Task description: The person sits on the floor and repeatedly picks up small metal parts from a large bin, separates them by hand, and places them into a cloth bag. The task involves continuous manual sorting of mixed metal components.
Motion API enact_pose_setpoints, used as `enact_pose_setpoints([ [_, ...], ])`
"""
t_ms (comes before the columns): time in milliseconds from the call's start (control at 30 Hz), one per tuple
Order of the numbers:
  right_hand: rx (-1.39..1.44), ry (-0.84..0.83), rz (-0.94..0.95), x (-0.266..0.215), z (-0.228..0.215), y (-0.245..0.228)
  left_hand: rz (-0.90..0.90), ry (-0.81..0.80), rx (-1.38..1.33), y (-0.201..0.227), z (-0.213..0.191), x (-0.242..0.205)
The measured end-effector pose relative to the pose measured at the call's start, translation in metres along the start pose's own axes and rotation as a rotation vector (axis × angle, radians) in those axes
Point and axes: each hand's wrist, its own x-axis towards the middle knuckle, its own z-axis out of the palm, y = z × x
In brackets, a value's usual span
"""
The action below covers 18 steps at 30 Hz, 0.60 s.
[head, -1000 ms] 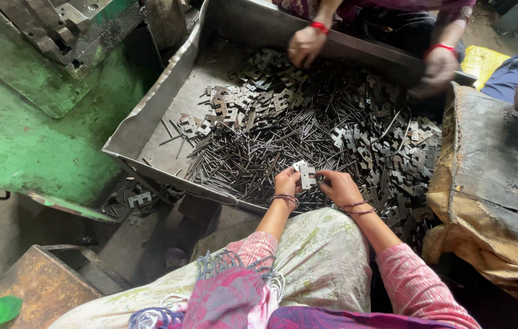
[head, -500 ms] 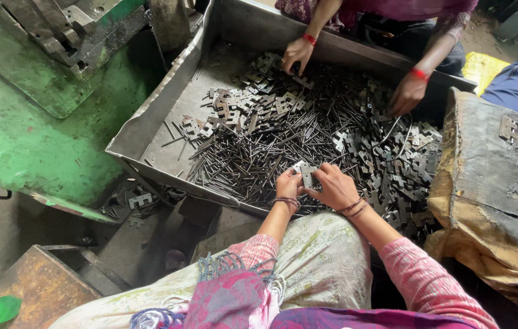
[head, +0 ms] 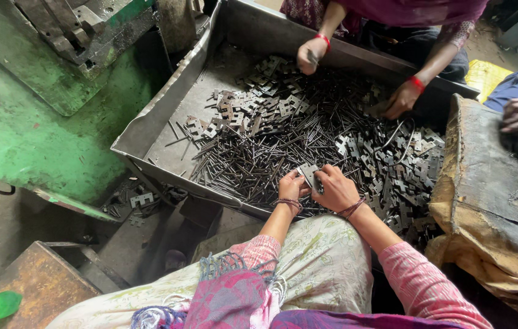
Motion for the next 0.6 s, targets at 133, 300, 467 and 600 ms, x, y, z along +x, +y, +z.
enact_pose_setpoints([
  [133, 0.177, -0.016, 0.106, -0.007, 0.006, 0.01, -0.001, 0.012, 0.006, 0.003, 0.001, -0.002],
  [300, 0.157, 0.11, 0.126, -0.011, 0.029, 0.03, -0.022, 0.013, -0.002, -0.002, -0.002, 0.0],
  [467, 0.163, -0.087, 0.095, -0.003, 0.059, 0.047, 0.003, 0.006, 0.084, -0.011, -0.003, 0.006],
  [600, 0.215, -0.024, 0.057, -0.006, 0.071, 0.059, 0.043, 0.005, 0.184, -0.015, 0.006, 0.011],
])
